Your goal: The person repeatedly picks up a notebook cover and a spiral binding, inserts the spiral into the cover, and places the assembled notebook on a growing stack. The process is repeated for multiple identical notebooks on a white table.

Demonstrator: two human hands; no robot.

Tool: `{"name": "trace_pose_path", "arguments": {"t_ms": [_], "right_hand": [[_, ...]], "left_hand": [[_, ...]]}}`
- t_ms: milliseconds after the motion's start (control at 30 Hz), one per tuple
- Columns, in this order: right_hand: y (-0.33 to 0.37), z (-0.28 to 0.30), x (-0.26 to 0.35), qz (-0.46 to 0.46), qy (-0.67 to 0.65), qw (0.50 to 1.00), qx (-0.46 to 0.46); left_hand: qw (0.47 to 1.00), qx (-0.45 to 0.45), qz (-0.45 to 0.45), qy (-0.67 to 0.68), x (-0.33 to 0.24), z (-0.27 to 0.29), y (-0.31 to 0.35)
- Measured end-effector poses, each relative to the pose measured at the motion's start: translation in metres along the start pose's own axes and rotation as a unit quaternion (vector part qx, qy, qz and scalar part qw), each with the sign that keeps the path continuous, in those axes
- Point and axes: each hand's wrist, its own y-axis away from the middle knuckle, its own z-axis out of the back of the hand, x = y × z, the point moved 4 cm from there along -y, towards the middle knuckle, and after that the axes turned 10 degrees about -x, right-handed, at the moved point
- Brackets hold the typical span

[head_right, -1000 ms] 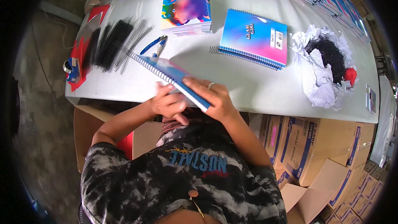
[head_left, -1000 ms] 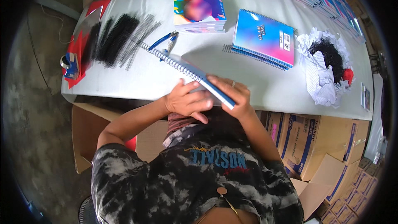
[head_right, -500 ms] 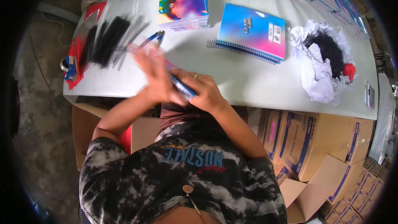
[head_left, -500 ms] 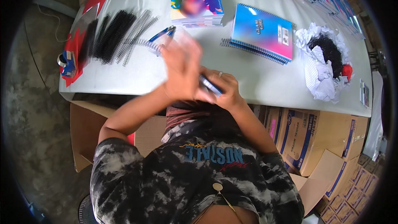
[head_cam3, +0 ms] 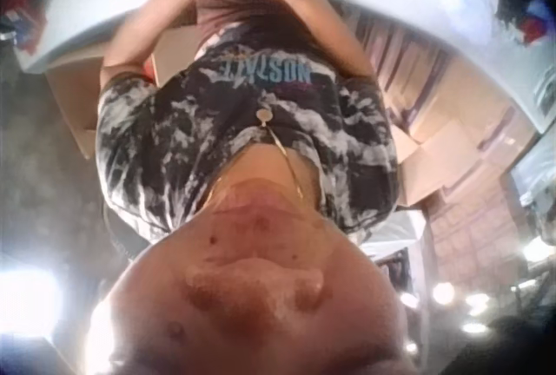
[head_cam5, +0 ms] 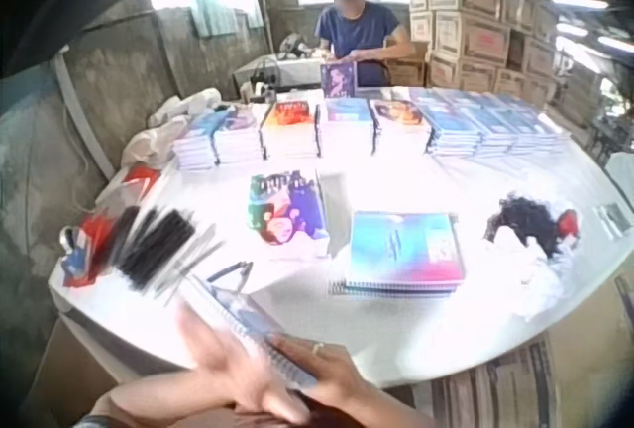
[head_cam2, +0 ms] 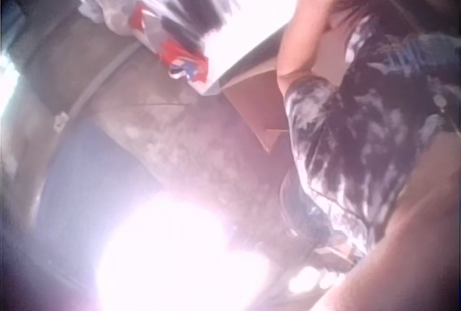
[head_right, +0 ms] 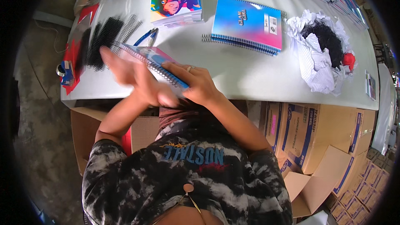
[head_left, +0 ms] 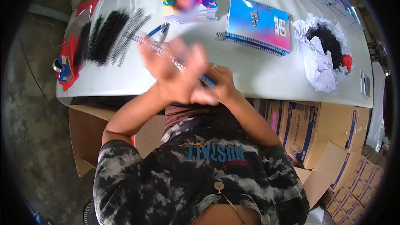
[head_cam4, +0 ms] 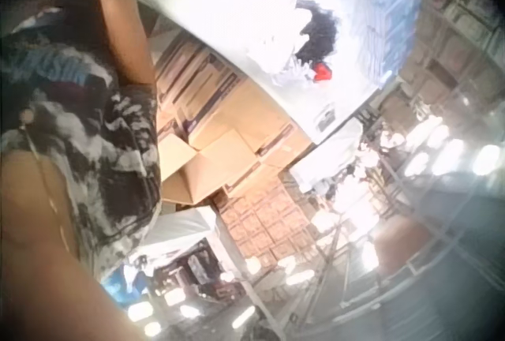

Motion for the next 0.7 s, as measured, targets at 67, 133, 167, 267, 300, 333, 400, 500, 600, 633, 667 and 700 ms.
{"name": "trace_pose_path", "arguments": {"t_ms": [67, 133, 167, 267, 300, 333, 400, 500, 600, 633, 667, 700], "right_hand": [[0.006, -0.006, -0.004, -0.009, -0.022, 1.0, 0.021], [-0.002, -0.002, -0.01, -0.003, -0.002, 0.996, -0.086], [0.002, -0.004, -0.013, -0.027, -0.001, 0.993, -0.114], [-0.005, -0.002, 0.006, -0.037, -0.169, 0.984, -0.041], [-0.016, -0.001, 0.018, -0.001, -0.17, 0.979, -0.116], [-0.027, 0.002, 0.031, 0.021, -0.118, 0.987, -0.108], [-0.049, 0.019, 0.055, 0.05, 0.059, 0.997, -0.012], [-0.084, 0.046, 0.057, -0.039, 0.183, 0.98, 0.063], [-0.081, 0.044, 0.03, -0.266, 0.083, 0.956, 0.091], [-0.075, 0.044, 0.016, -0.271, 0.019, 0.96, 0.064], [-0.074, 0.043, 0.011, -0.278, -0.047, 0.959, 0.039], [-0.071, 0.044, 0.008, -0.351, -0.135, 0.926, -0.017]], "left_hand": [[0.994, 0.056, 0.089, 0.012, -0.002, -0.012, 0.017], [0.981, 0.15, 0.077, 0.091, -0.022, -0.022, 0.08], [0.969, 0.179, 0.11, 0.127, -0.029, -0.018, 0.074], [0.941, 0.156, 0.265, 0.142, -0.021, -0.015, 0.017], [0.903, 0.187, 0.312, 0.229, -0.025, -0.014, -0.005], [0.869, 0.201, 0.367, 0.265, -0.026, -0.002, -0.018], [0.809, 0.109, 0.502, 0.286, -0.012, 0.019, -0.033], [0.738, 0.04, 0.627, 0.246, 0.024, 0.012, -0.03], [0.655, 0.079, 0.687, 0.305, 0.042, -0.008, -0.018], [0.618, 0.084, 0.695, 0.358, 0.047, -0.013, -0.015], [0.577, 0.089, 0.703, 0.407, 0.05, -0.017, -0.013], [0.591, 0.105, 0.682, 0.419, 0.052, -0.02, -0.016]]}}
